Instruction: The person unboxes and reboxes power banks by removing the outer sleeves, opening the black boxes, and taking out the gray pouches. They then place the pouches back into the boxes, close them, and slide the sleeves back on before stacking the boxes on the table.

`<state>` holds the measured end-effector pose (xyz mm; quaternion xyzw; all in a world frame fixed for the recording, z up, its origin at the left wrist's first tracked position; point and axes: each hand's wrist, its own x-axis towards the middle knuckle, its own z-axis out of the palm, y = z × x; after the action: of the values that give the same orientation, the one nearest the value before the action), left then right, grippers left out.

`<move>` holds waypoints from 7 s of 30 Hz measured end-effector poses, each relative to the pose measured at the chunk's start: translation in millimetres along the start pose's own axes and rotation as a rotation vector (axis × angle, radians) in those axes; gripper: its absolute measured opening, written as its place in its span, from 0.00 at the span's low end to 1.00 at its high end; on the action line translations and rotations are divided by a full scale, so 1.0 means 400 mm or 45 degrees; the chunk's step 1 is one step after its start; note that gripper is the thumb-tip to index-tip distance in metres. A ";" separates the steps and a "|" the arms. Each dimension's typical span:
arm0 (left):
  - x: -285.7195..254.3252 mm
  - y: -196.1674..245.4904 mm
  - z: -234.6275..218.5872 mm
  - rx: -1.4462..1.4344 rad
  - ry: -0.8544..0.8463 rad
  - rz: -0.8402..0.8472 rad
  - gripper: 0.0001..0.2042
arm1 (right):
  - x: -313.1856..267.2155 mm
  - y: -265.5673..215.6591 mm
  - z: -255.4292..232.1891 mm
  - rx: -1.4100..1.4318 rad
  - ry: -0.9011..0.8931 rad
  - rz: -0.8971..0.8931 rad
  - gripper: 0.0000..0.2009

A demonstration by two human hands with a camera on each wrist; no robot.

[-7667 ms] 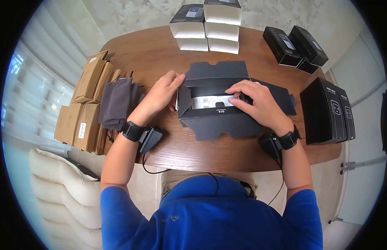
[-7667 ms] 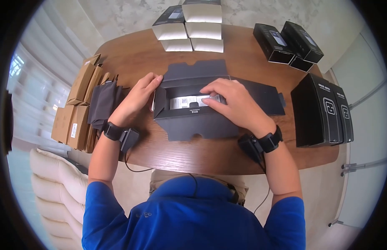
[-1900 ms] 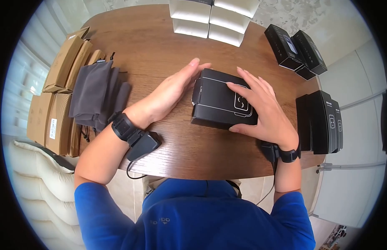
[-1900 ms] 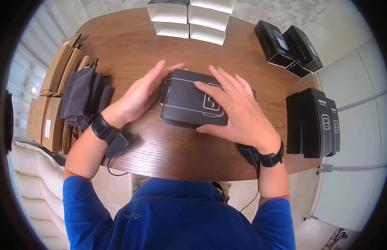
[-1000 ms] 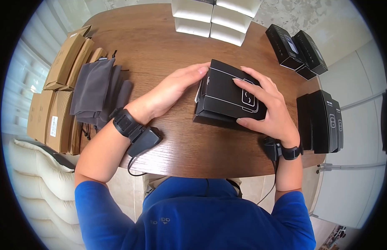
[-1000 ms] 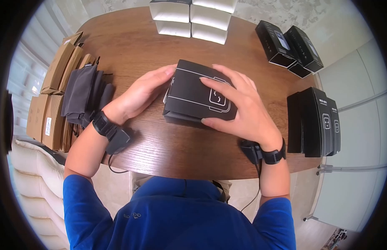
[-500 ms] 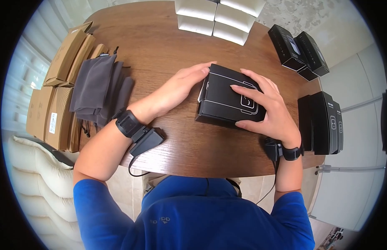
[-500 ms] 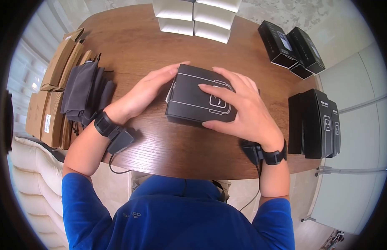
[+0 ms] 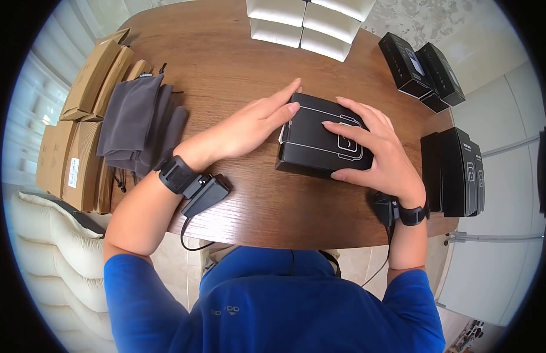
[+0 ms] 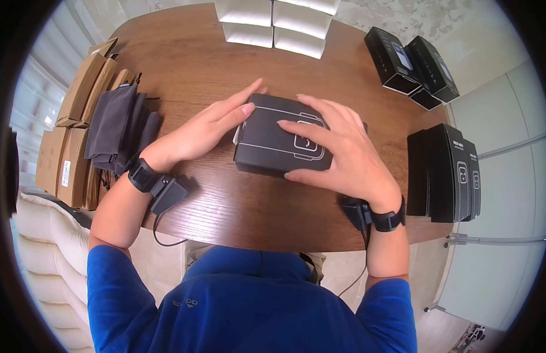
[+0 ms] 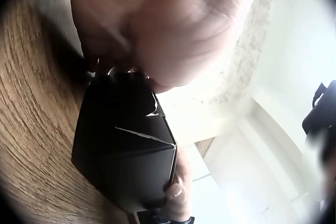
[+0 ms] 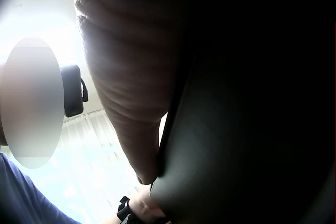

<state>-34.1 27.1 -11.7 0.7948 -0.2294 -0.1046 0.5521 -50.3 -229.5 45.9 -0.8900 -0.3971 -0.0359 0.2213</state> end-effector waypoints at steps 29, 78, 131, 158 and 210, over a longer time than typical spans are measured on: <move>-0.009 0.036 0.024 0.193 -0.036 0.225 0.42 | 0.007 0.115 0.014 0.368 0.454 0.266 0.16; -0.003 0.041 0.023 -0.822 -0.433 -0.393 0.28 | -0.006 0.148 0.042 1.481 0.175 0.663 0.31; -0.019 0.048 0.080 -0.494 -0.304 -0.067 0.19 | -0.413 -0.037 -0.406 0.816 1.232 0.732 0.27; -0.008 0.030 0.072 -0.556 -0.329 -0.173 0.12 | -0.699 0.304 -0.532 0.595 0.987 1.636 0.29; 0.021 0.003 0.057 -0.925 -0.420 -0.345 0.11 | 0.022 0.669 -0.460 -0.575 0.257 1.608 0.65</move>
<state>-36.5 3.8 -18.3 0.5440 -0.1565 -0.3762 0.7335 169.9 -458.2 115.9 -0.9679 0.2386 -0.0649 0.0444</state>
